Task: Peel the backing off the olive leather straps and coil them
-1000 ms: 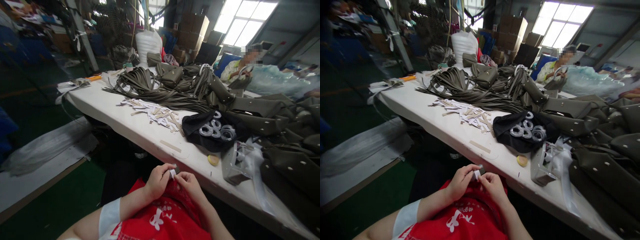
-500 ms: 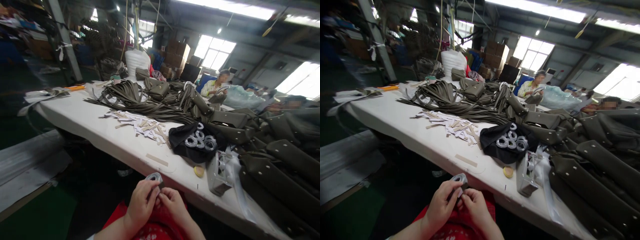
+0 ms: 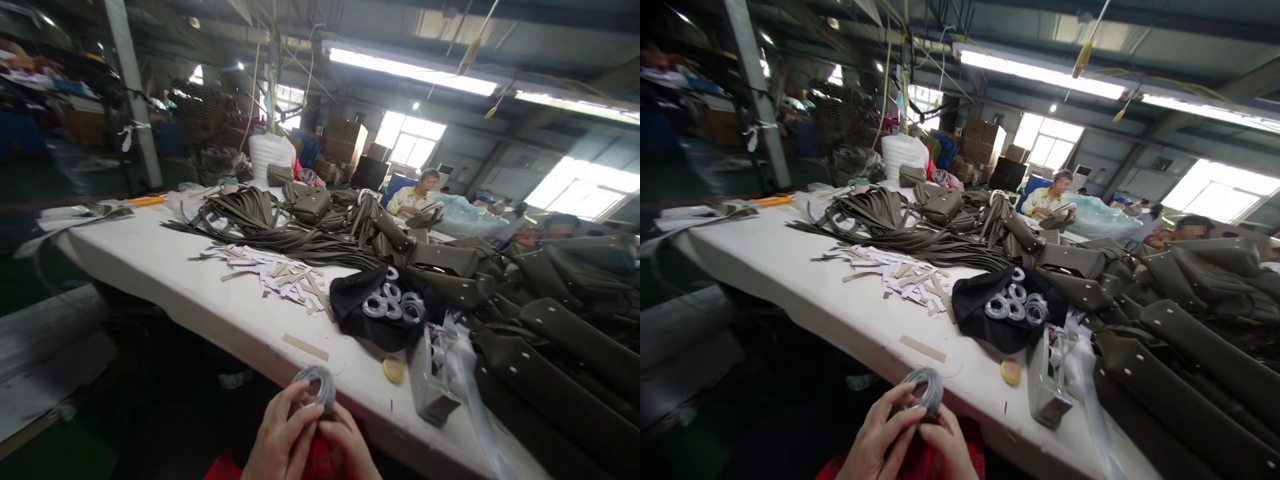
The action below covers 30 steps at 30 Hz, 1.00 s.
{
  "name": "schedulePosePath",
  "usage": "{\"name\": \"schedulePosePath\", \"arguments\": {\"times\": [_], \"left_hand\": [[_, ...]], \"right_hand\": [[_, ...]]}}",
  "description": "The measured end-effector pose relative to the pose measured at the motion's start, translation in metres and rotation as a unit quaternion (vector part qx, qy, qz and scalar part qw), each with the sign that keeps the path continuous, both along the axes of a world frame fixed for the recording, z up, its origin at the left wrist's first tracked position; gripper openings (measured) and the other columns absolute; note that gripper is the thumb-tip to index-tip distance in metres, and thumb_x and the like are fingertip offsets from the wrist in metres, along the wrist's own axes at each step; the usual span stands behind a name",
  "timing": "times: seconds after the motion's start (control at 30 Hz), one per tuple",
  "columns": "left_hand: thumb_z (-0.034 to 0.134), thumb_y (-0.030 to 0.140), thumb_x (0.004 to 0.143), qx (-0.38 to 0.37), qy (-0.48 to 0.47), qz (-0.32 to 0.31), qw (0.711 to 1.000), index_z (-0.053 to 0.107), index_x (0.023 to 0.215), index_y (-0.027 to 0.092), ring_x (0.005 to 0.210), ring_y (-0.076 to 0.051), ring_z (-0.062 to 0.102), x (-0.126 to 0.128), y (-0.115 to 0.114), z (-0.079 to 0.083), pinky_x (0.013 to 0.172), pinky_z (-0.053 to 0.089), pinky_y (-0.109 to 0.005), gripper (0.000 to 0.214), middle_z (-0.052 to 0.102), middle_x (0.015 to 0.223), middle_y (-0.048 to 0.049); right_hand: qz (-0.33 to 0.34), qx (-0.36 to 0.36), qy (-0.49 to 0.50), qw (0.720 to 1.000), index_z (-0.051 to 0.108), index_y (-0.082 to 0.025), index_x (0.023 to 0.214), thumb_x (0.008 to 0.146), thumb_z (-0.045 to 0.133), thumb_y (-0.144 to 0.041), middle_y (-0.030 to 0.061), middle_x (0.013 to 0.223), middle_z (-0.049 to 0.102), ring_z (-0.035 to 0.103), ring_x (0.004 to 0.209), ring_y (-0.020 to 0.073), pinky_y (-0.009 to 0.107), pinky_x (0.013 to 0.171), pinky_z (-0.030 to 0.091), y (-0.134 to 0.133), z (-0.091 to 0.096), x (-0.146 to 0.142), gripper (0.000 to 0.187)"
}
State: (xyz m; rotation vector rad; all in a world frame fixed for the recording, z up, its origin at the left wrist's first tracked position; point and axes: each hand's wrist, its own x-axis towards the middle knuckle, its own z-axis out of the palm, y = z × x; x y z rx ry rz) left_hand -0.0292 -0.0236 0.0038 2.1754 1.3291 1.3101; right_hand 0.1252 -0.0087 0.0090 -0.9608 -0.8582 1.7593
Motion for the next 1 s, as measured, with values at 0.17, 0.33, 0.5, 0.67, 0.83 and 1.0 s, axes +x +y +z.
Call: {"name": "schedulePosePath", "arguments": {"times": [0.17,0.33,0.5,0.67,0.83,1.0], "left_hand": [[0.051,0.03,0.092,0.002,0.034,0.003,0.999,0.056,0.127,0.029,0.122,-0.023,0.055,0.001,0.004,-0.016,0.1,0.051,-0.035,0.036,0.052,0.138,-0.0078],[0.05,0.032,0.093,-0.026,0.065,0.054,0.996,0.056,0.125,0.027,0.124,-0.025,0.053,-0.008,0.023,-0.032,0.101,0.05,-0.04,0.034,0.052,0.138,-0.0093],[0.046,0.036,0.094,-0.082,0.087,0.123,0.985,0.064,0.114,0.022,0.12,-0.028,0.054,-0.029,0.065,-0.037,0.102,0.046,-0.046,0.03,0.058,0.13,-0.0124],[0.037,0.028,0.095,-0.161,0.144,0.116,0.969,0.066,0.091,0.017,0.101,-0.024,0.062,-0.061,0.142,-0.033,0.095,0.045,-0.038,0.031,0.067,0.103,-0.0111],[0.03,0.028,0.097,-0.22,0.208,0.205,0.931,0.059,0.072,0.018,0.083,-0.022,0.063,-0.078,0.207,-0.038,0.075,0.042,-0.032,0.04,0.068,0.085,-0.0097],[0.031,0.036,0.097,-0.194,0.25,0.275,0.908,0.053,0.068,0.021,0.075,-0.022,0.062,-0.079,0.22,-0.056,0.064,0.034,-0.032,0.039,0.067,0.08,-0.0065]], "right_hand": [[-0.01,0.189,-0.275,0.943,0.072,-0.021,0.104,0.078,0.07,-0.037,0.011,0.113,0.068,0.06,0.107,0.0296,0.041,0.096,0.045,0.017,0.012,0.024,0.031],[-0.071,0.346,-0.563,0.747,0.072,-0.02,0.09,0.079,0.065,-0.031,0.0115,0.107,0.067,0.059,0.103,0.0286,0.039,0.093,0.046,0.069,0.05,0.079,0.018],[-0.11,0.361,-0.72,0.582,0.068,-0.016,0.085,0.08,0.06,-0.037,0.0131,0.102,0.067,0.06,0.1,0.0284,0.038,0.091,0.045,0.157,0.068,0.145,0.023],[-0.07,0.237,-0.804,0.541,0.069,-0.017,0.077,0.083,0.057,-0.047,0.0121,0.092,0.069,0.064,0.092,0.0264,0.033,0.083,0.047,0.23,0.077,0.192,0.032],[-0.1,0.153,-0.821,0.541,0.072,-0.021,0.101,0.091,0.046,-0.039,0.0081,0.103,0.072,0.066,0.097,0.0232,0.029,0.081,0.047,0.276,0.098,0.236,0.033],[-0.103,0.063,-0.851,0.511,0.072,-0.018,0.104,0.085,0.053,-0.03,0.0128,0.106,0.071,0.065,0.102,0.0274,0.033,0.085,0.047,0.314,0.092,0.269,0.029]]}}
